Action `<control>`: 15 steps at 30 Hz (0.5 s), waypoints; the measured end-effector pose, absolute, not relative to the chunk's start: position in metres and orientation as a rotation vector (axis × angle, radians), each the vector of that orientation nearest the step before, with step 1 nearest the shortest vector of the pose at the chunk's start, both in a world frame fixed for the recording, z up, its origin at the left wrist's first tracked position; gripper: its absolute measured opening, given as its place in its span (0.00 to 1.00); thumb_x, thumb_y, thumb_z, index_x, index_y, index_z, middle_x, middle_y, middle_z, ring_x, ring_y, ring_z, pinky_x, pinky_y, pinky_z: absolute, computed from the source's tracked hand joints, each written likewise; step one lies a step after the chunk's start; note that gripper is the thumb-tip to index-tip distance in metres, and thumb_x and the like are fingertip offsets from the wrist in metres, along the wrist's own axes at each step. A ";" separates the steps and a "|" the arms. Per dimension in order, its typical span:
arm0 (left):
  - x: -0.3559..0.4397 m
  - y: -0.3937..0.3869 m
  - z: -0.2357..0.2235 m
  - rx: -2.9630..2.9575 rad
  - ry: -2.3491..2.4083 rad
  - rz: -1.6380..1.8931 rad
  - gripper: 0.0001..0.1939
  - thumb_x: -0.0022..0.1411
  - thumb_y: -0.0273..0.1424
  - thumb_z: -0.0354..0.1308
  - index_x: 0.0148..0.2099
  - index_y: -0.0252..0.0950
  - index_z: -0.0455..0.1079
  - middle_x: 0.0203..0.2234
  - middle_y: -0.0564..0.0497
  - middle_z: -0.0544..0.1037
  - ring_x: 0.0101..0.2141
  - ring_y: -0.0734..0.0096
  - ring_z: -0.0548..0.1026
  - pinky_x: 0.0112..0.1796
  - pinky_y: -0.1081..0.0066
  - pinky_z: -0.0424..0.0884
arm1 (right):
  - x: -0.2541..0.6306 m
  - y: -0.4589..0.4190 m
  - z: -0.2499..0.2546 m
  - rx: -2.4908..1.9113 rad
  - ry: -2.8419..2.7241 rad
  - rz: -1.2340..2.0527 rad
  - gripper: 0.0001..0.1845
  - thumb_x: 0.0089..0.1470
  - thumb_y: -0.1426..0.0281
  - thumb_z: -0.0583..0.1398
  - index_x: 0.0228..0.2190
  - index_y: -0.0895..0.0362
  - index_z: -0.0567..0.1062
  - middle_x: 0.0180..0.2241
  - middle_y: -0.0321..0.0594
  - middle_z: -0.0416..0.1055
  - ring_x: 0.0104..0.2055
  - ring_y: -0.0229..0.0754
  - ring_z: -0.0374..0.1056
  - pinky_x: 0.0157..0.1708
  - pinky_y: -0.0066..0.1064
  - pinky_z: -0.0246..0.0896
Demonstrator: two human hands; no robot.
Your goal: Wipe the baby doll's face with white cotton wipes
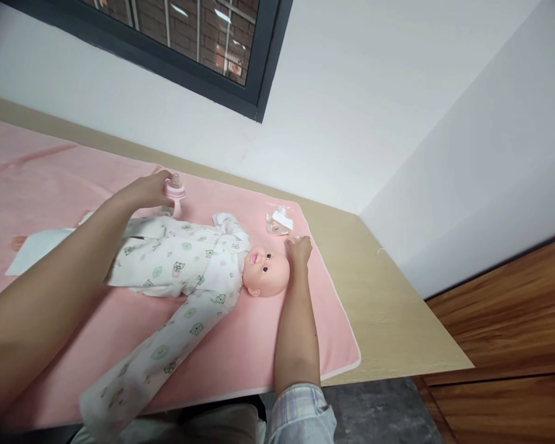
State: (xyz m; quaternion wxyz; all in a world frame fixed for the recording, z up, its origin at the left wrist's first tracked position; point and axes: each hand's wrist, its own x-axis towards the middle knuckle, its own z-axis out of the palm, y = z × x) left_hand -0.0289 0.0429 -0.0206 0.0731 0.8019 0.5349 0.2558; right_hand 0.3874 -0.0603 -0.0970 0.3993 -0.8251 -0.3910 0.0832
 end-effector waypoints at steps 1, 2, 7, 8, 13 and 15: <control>-0.031 0.047 -0.024 2.397 1.623 0.761 0.32 0.56 0.35 0.63 0.61 0.31 0.62 0.36 0.54 0.75 0.33 0.71 0.68 0.34 0.73 0.59 | 0.387 -0.059 -0.100 -2.121 -0.987 0.213 0.18 0.48 0.69 0.65 0.41 0.59 0.69 0.46 0.56 0.75 0.49 0.54 0.73 0.46 0.36 0.68; -0.033 0.050 -0.026 2.381 1.650 0.744 0.33 0.56 0.35 0.63 0.61 0.29 0.62 0.36 0.53 0.75 0.33 0.70 0.68 0.34 0.73 0.58 | 0.387 -0.058 -0.103 -2.148 -0.987 0.206 0.17 0.48 0.70 0.65 0.40 0.60 0.69 0.46 0.58 0.75 0.51 0.55 0.73 0.49 0.38 0.67; -0.036 0.058 -0.031 2.322 1.747 0.677 0.37 0.52 0.39 0.65 0.59 0.25 0.61 0.40 0.46 0.77 0.39 0.62 0.74 0.34 0.70 0.60 | 0.389 -0.054 -0.111 -2.199 -1.002 0.181 0.23 0.47 0.72 0.65 0.46 0.63 0.69 0.51 0.62 0.73 0.56 0.57 0.70 0.58 0.42 0.63; -0.036 0.060 -0.032 2.312 1.749 0.677 0.38 0.51 0.41 0.66 0.58 0.25 0.62 0.40 0.46 0.78 0.41 0.60 0.74 0.35 0.69 0.61 | 0.390 -0.054 -0.112 -2.197 -1.003 0.181 0.26 0.48 0.71 0.66 0.48 0.64 0.69 0.53 0.63 0.72 0.57 0.57 0.69 0.59 0.42 0.62; -0.038 0.067 -0.038 2.263 1.744 0.700 0.39 0.45 0.44 0.69 0.54 0.26 0.63 0.46 0.41 0.79 0.48 0.55 0.75 0.38 0.68 0.63 | 0.393 -0.053 -0.117 -2.172 -1.020 0.185 0.37 0.48 0.68 0.68 0.57 0.67 0.64 0.58 0.65 0.68 0.64 0.58 0.65 0.65 0.42 0.55; -0.040 0.070 -0.041 2.251 1.736 0.712 0.41 0.45 0.44 0.70 0.55 0.24 0.63 0.45 0.40 0.79 0.47 0.54 0.75 0.39 0.67 0.64 | 0.392 -0.052 -0.118 -2.163 -1.019 0.189 0.40 0.48 0.66 0.69 0.59 0.68 0.63 0.59 0.66 0.68 0.65 0.59 0.64 0.67 0.44 0.54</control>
